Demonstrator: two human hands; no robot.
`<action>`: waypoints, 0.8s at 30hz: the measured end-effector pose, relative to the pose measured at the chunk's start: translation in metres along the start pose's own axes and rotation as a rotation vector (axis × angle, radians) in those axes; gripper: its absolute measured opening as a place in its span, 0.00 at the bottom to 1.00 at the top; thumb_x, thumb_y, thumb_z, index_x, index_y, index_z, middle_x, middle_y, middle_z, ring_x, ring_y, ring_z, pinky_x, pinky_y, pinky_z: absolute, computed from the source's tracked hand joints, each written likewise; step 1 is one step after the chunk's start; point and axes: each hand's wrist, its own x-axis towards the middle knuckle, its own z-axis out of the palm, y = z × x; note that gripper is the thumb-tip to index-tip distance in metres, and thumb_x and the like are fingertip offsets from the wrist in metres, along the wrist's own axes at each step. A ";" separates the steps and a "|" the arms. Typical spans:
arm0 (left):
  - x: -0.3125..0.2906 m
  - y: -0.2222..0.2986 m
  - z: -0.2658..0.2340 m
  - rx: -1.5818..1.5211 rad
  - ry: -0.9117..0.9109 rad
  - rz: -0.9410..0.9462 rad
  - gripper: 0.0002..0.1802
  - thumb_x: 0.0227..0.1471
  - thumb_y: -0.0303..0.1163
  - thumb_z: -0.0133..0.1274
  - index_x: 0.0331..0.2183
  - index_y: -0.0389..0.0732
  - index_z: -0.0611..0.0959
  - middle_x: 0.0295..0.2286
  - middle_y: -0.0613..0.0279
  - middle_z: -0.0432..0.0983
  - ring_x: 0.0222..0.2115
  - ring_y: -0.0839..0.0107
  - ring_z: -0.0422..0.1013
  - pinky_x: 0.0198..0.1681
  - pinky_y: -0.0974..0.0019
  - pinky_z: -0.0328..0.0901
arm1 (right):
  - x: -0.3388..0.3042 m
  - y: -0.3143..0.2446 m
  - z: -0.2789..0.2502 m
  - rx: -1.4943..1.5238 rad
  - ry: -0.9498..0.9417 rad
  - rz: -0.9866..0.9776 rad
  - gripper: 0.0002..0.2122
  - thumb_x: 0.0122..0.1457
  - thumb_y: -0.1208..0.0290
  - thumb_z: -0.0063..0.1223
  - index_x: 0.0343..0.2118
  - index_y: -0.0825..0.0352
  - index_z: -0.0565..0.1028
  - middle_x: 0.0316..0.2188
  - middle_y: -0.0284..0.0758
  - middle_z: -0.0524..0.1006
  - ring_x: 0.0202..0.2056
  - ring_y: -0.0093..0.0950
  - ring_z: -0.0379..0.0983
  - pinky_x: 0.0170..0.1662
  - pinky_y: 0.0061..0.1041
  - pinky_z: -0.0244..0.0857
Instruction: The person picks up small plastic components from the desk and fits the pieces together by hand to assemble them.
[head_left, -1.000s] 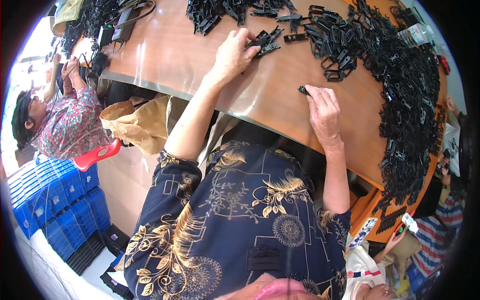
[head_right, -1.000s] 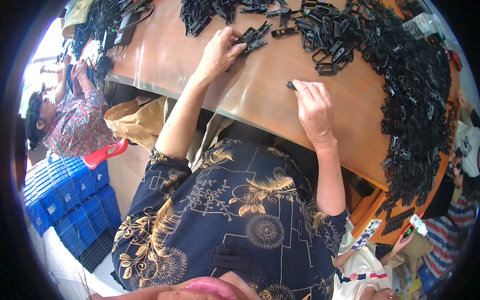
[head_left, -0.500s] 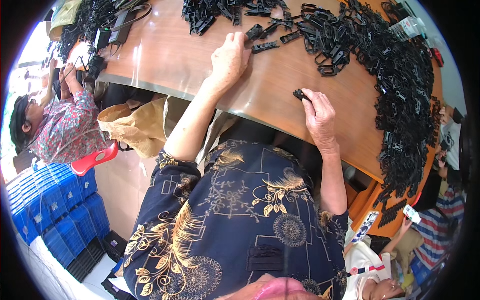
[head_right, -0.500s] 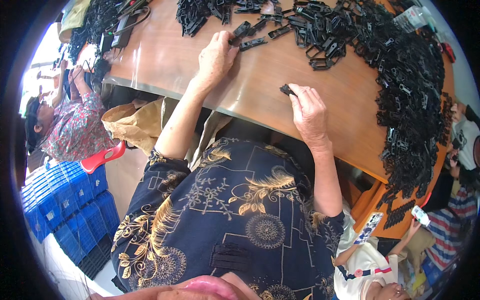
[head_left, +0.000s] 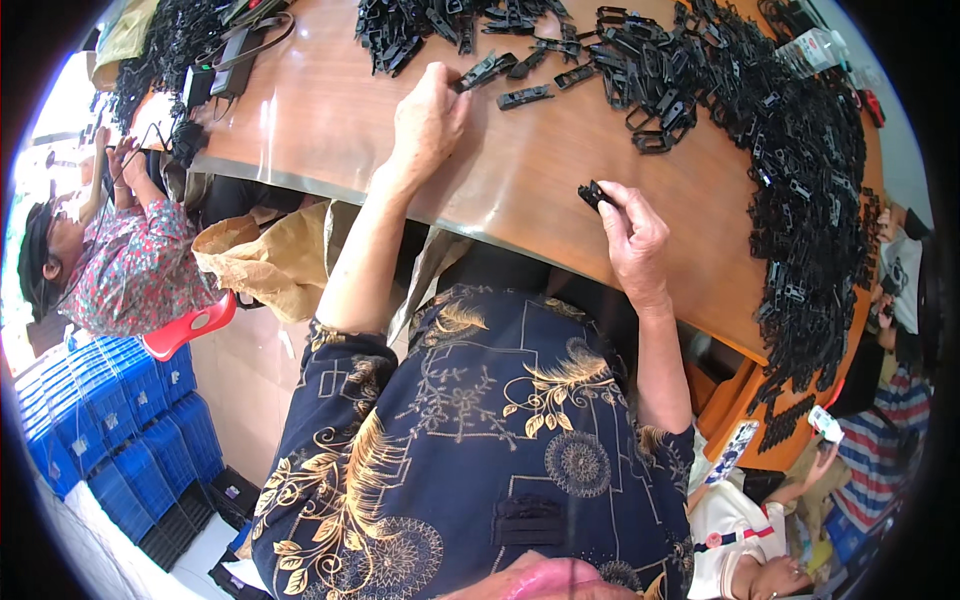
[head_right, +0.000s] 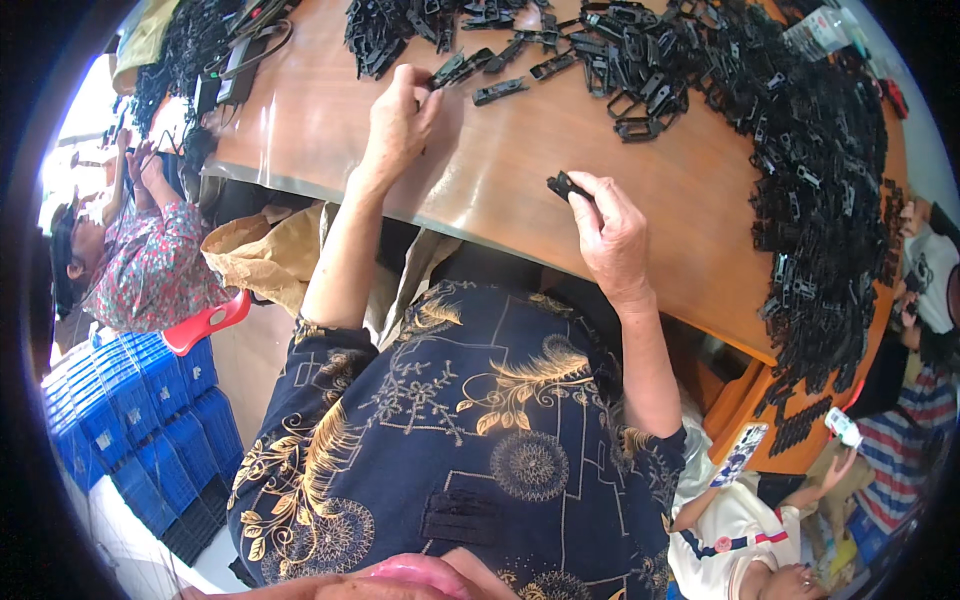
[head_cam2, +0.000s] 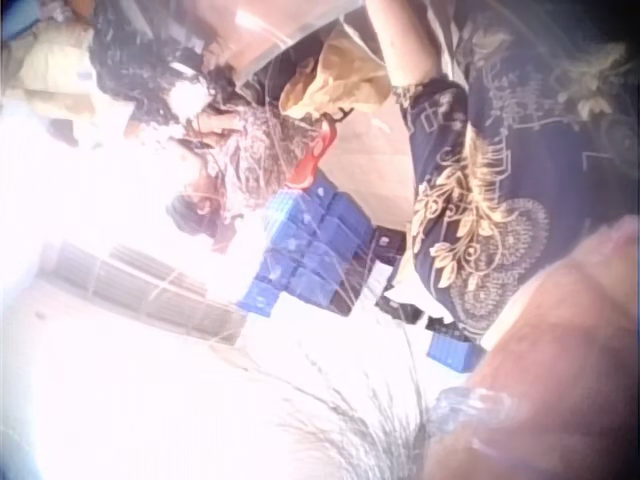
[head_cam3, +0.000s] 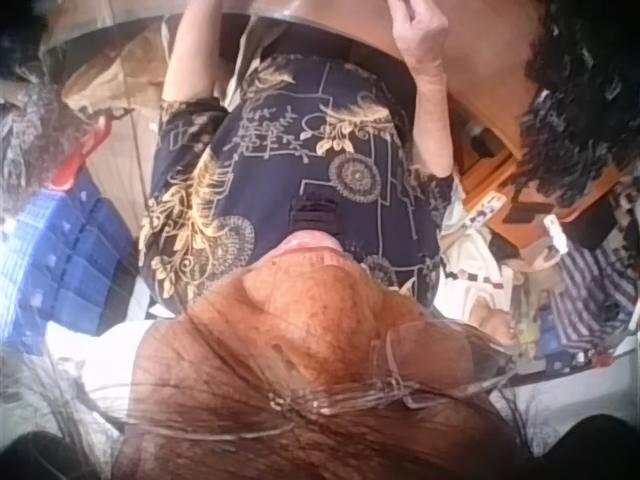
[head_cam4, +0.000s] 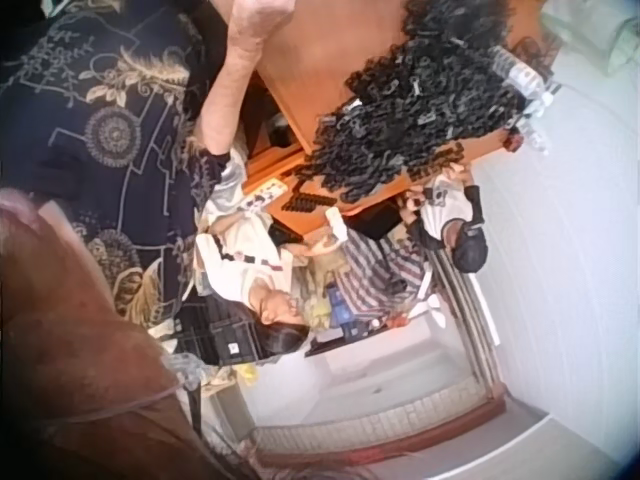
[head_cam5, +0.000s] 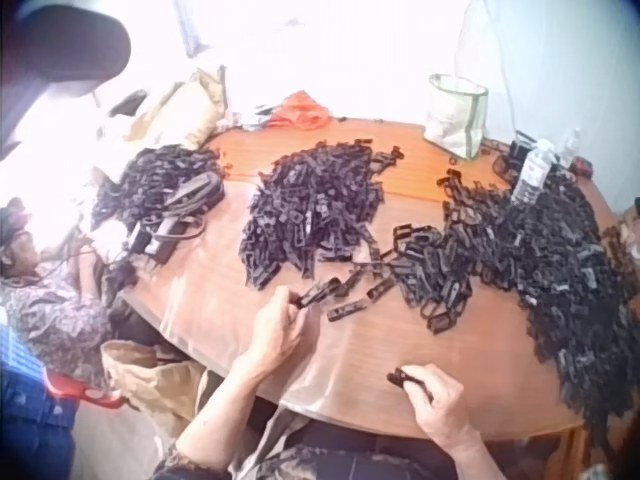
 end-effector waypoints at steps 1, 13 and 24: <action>-0.004 0.010 -0.007 -0.010 -0.012 0.001 0.14 0.52 0.30 0.57 0.40 0.38 0.74 0.30 0.56 0.76 0.25 0.59 0.73 0.30 0.61 0.68 | 0.002 -0.004 0.000 0.168 0.022 0.064 0.09 0.57 0.81 0.54 0.41 0.69 0.76 0.32 0.36 0.78 0.30 0.27 0.76 0.35 0.24 0.70; -0.057 0.078 -0.017 -0.409 -0.442 0.068 0.14 0.51 0.23 0.58 0.42 0.39 0.77 0.20 0.65 0.68 0.20 0.76 0.65 0.25 0.71 0.63 | 0.017 -0.018 -0.007 0.632 -0.287 0.469 0.07 0.60 0.80 0.52 0.41 0.71 0.76 0.29 0.29 0.77 0.24 0.14 0.69 0.29 0.14 0.65; -0.077 0.087 0.001 -0.500 -0.435 -0.055 0.17 0.51 0.24 0.57 0.45 0.39 0.76 0.25 0.64 0.73 0.22 0.76 0.70 0.25 0.71 0.65 | 0.005 -0.019 0.001 0.489 -0.249 0.453 0.06 0.59 0.79 0.53 0.39 0.69 0.77 0.25 0.28 0.77 0.23 0.15 0.71 0.28 0.16 0.65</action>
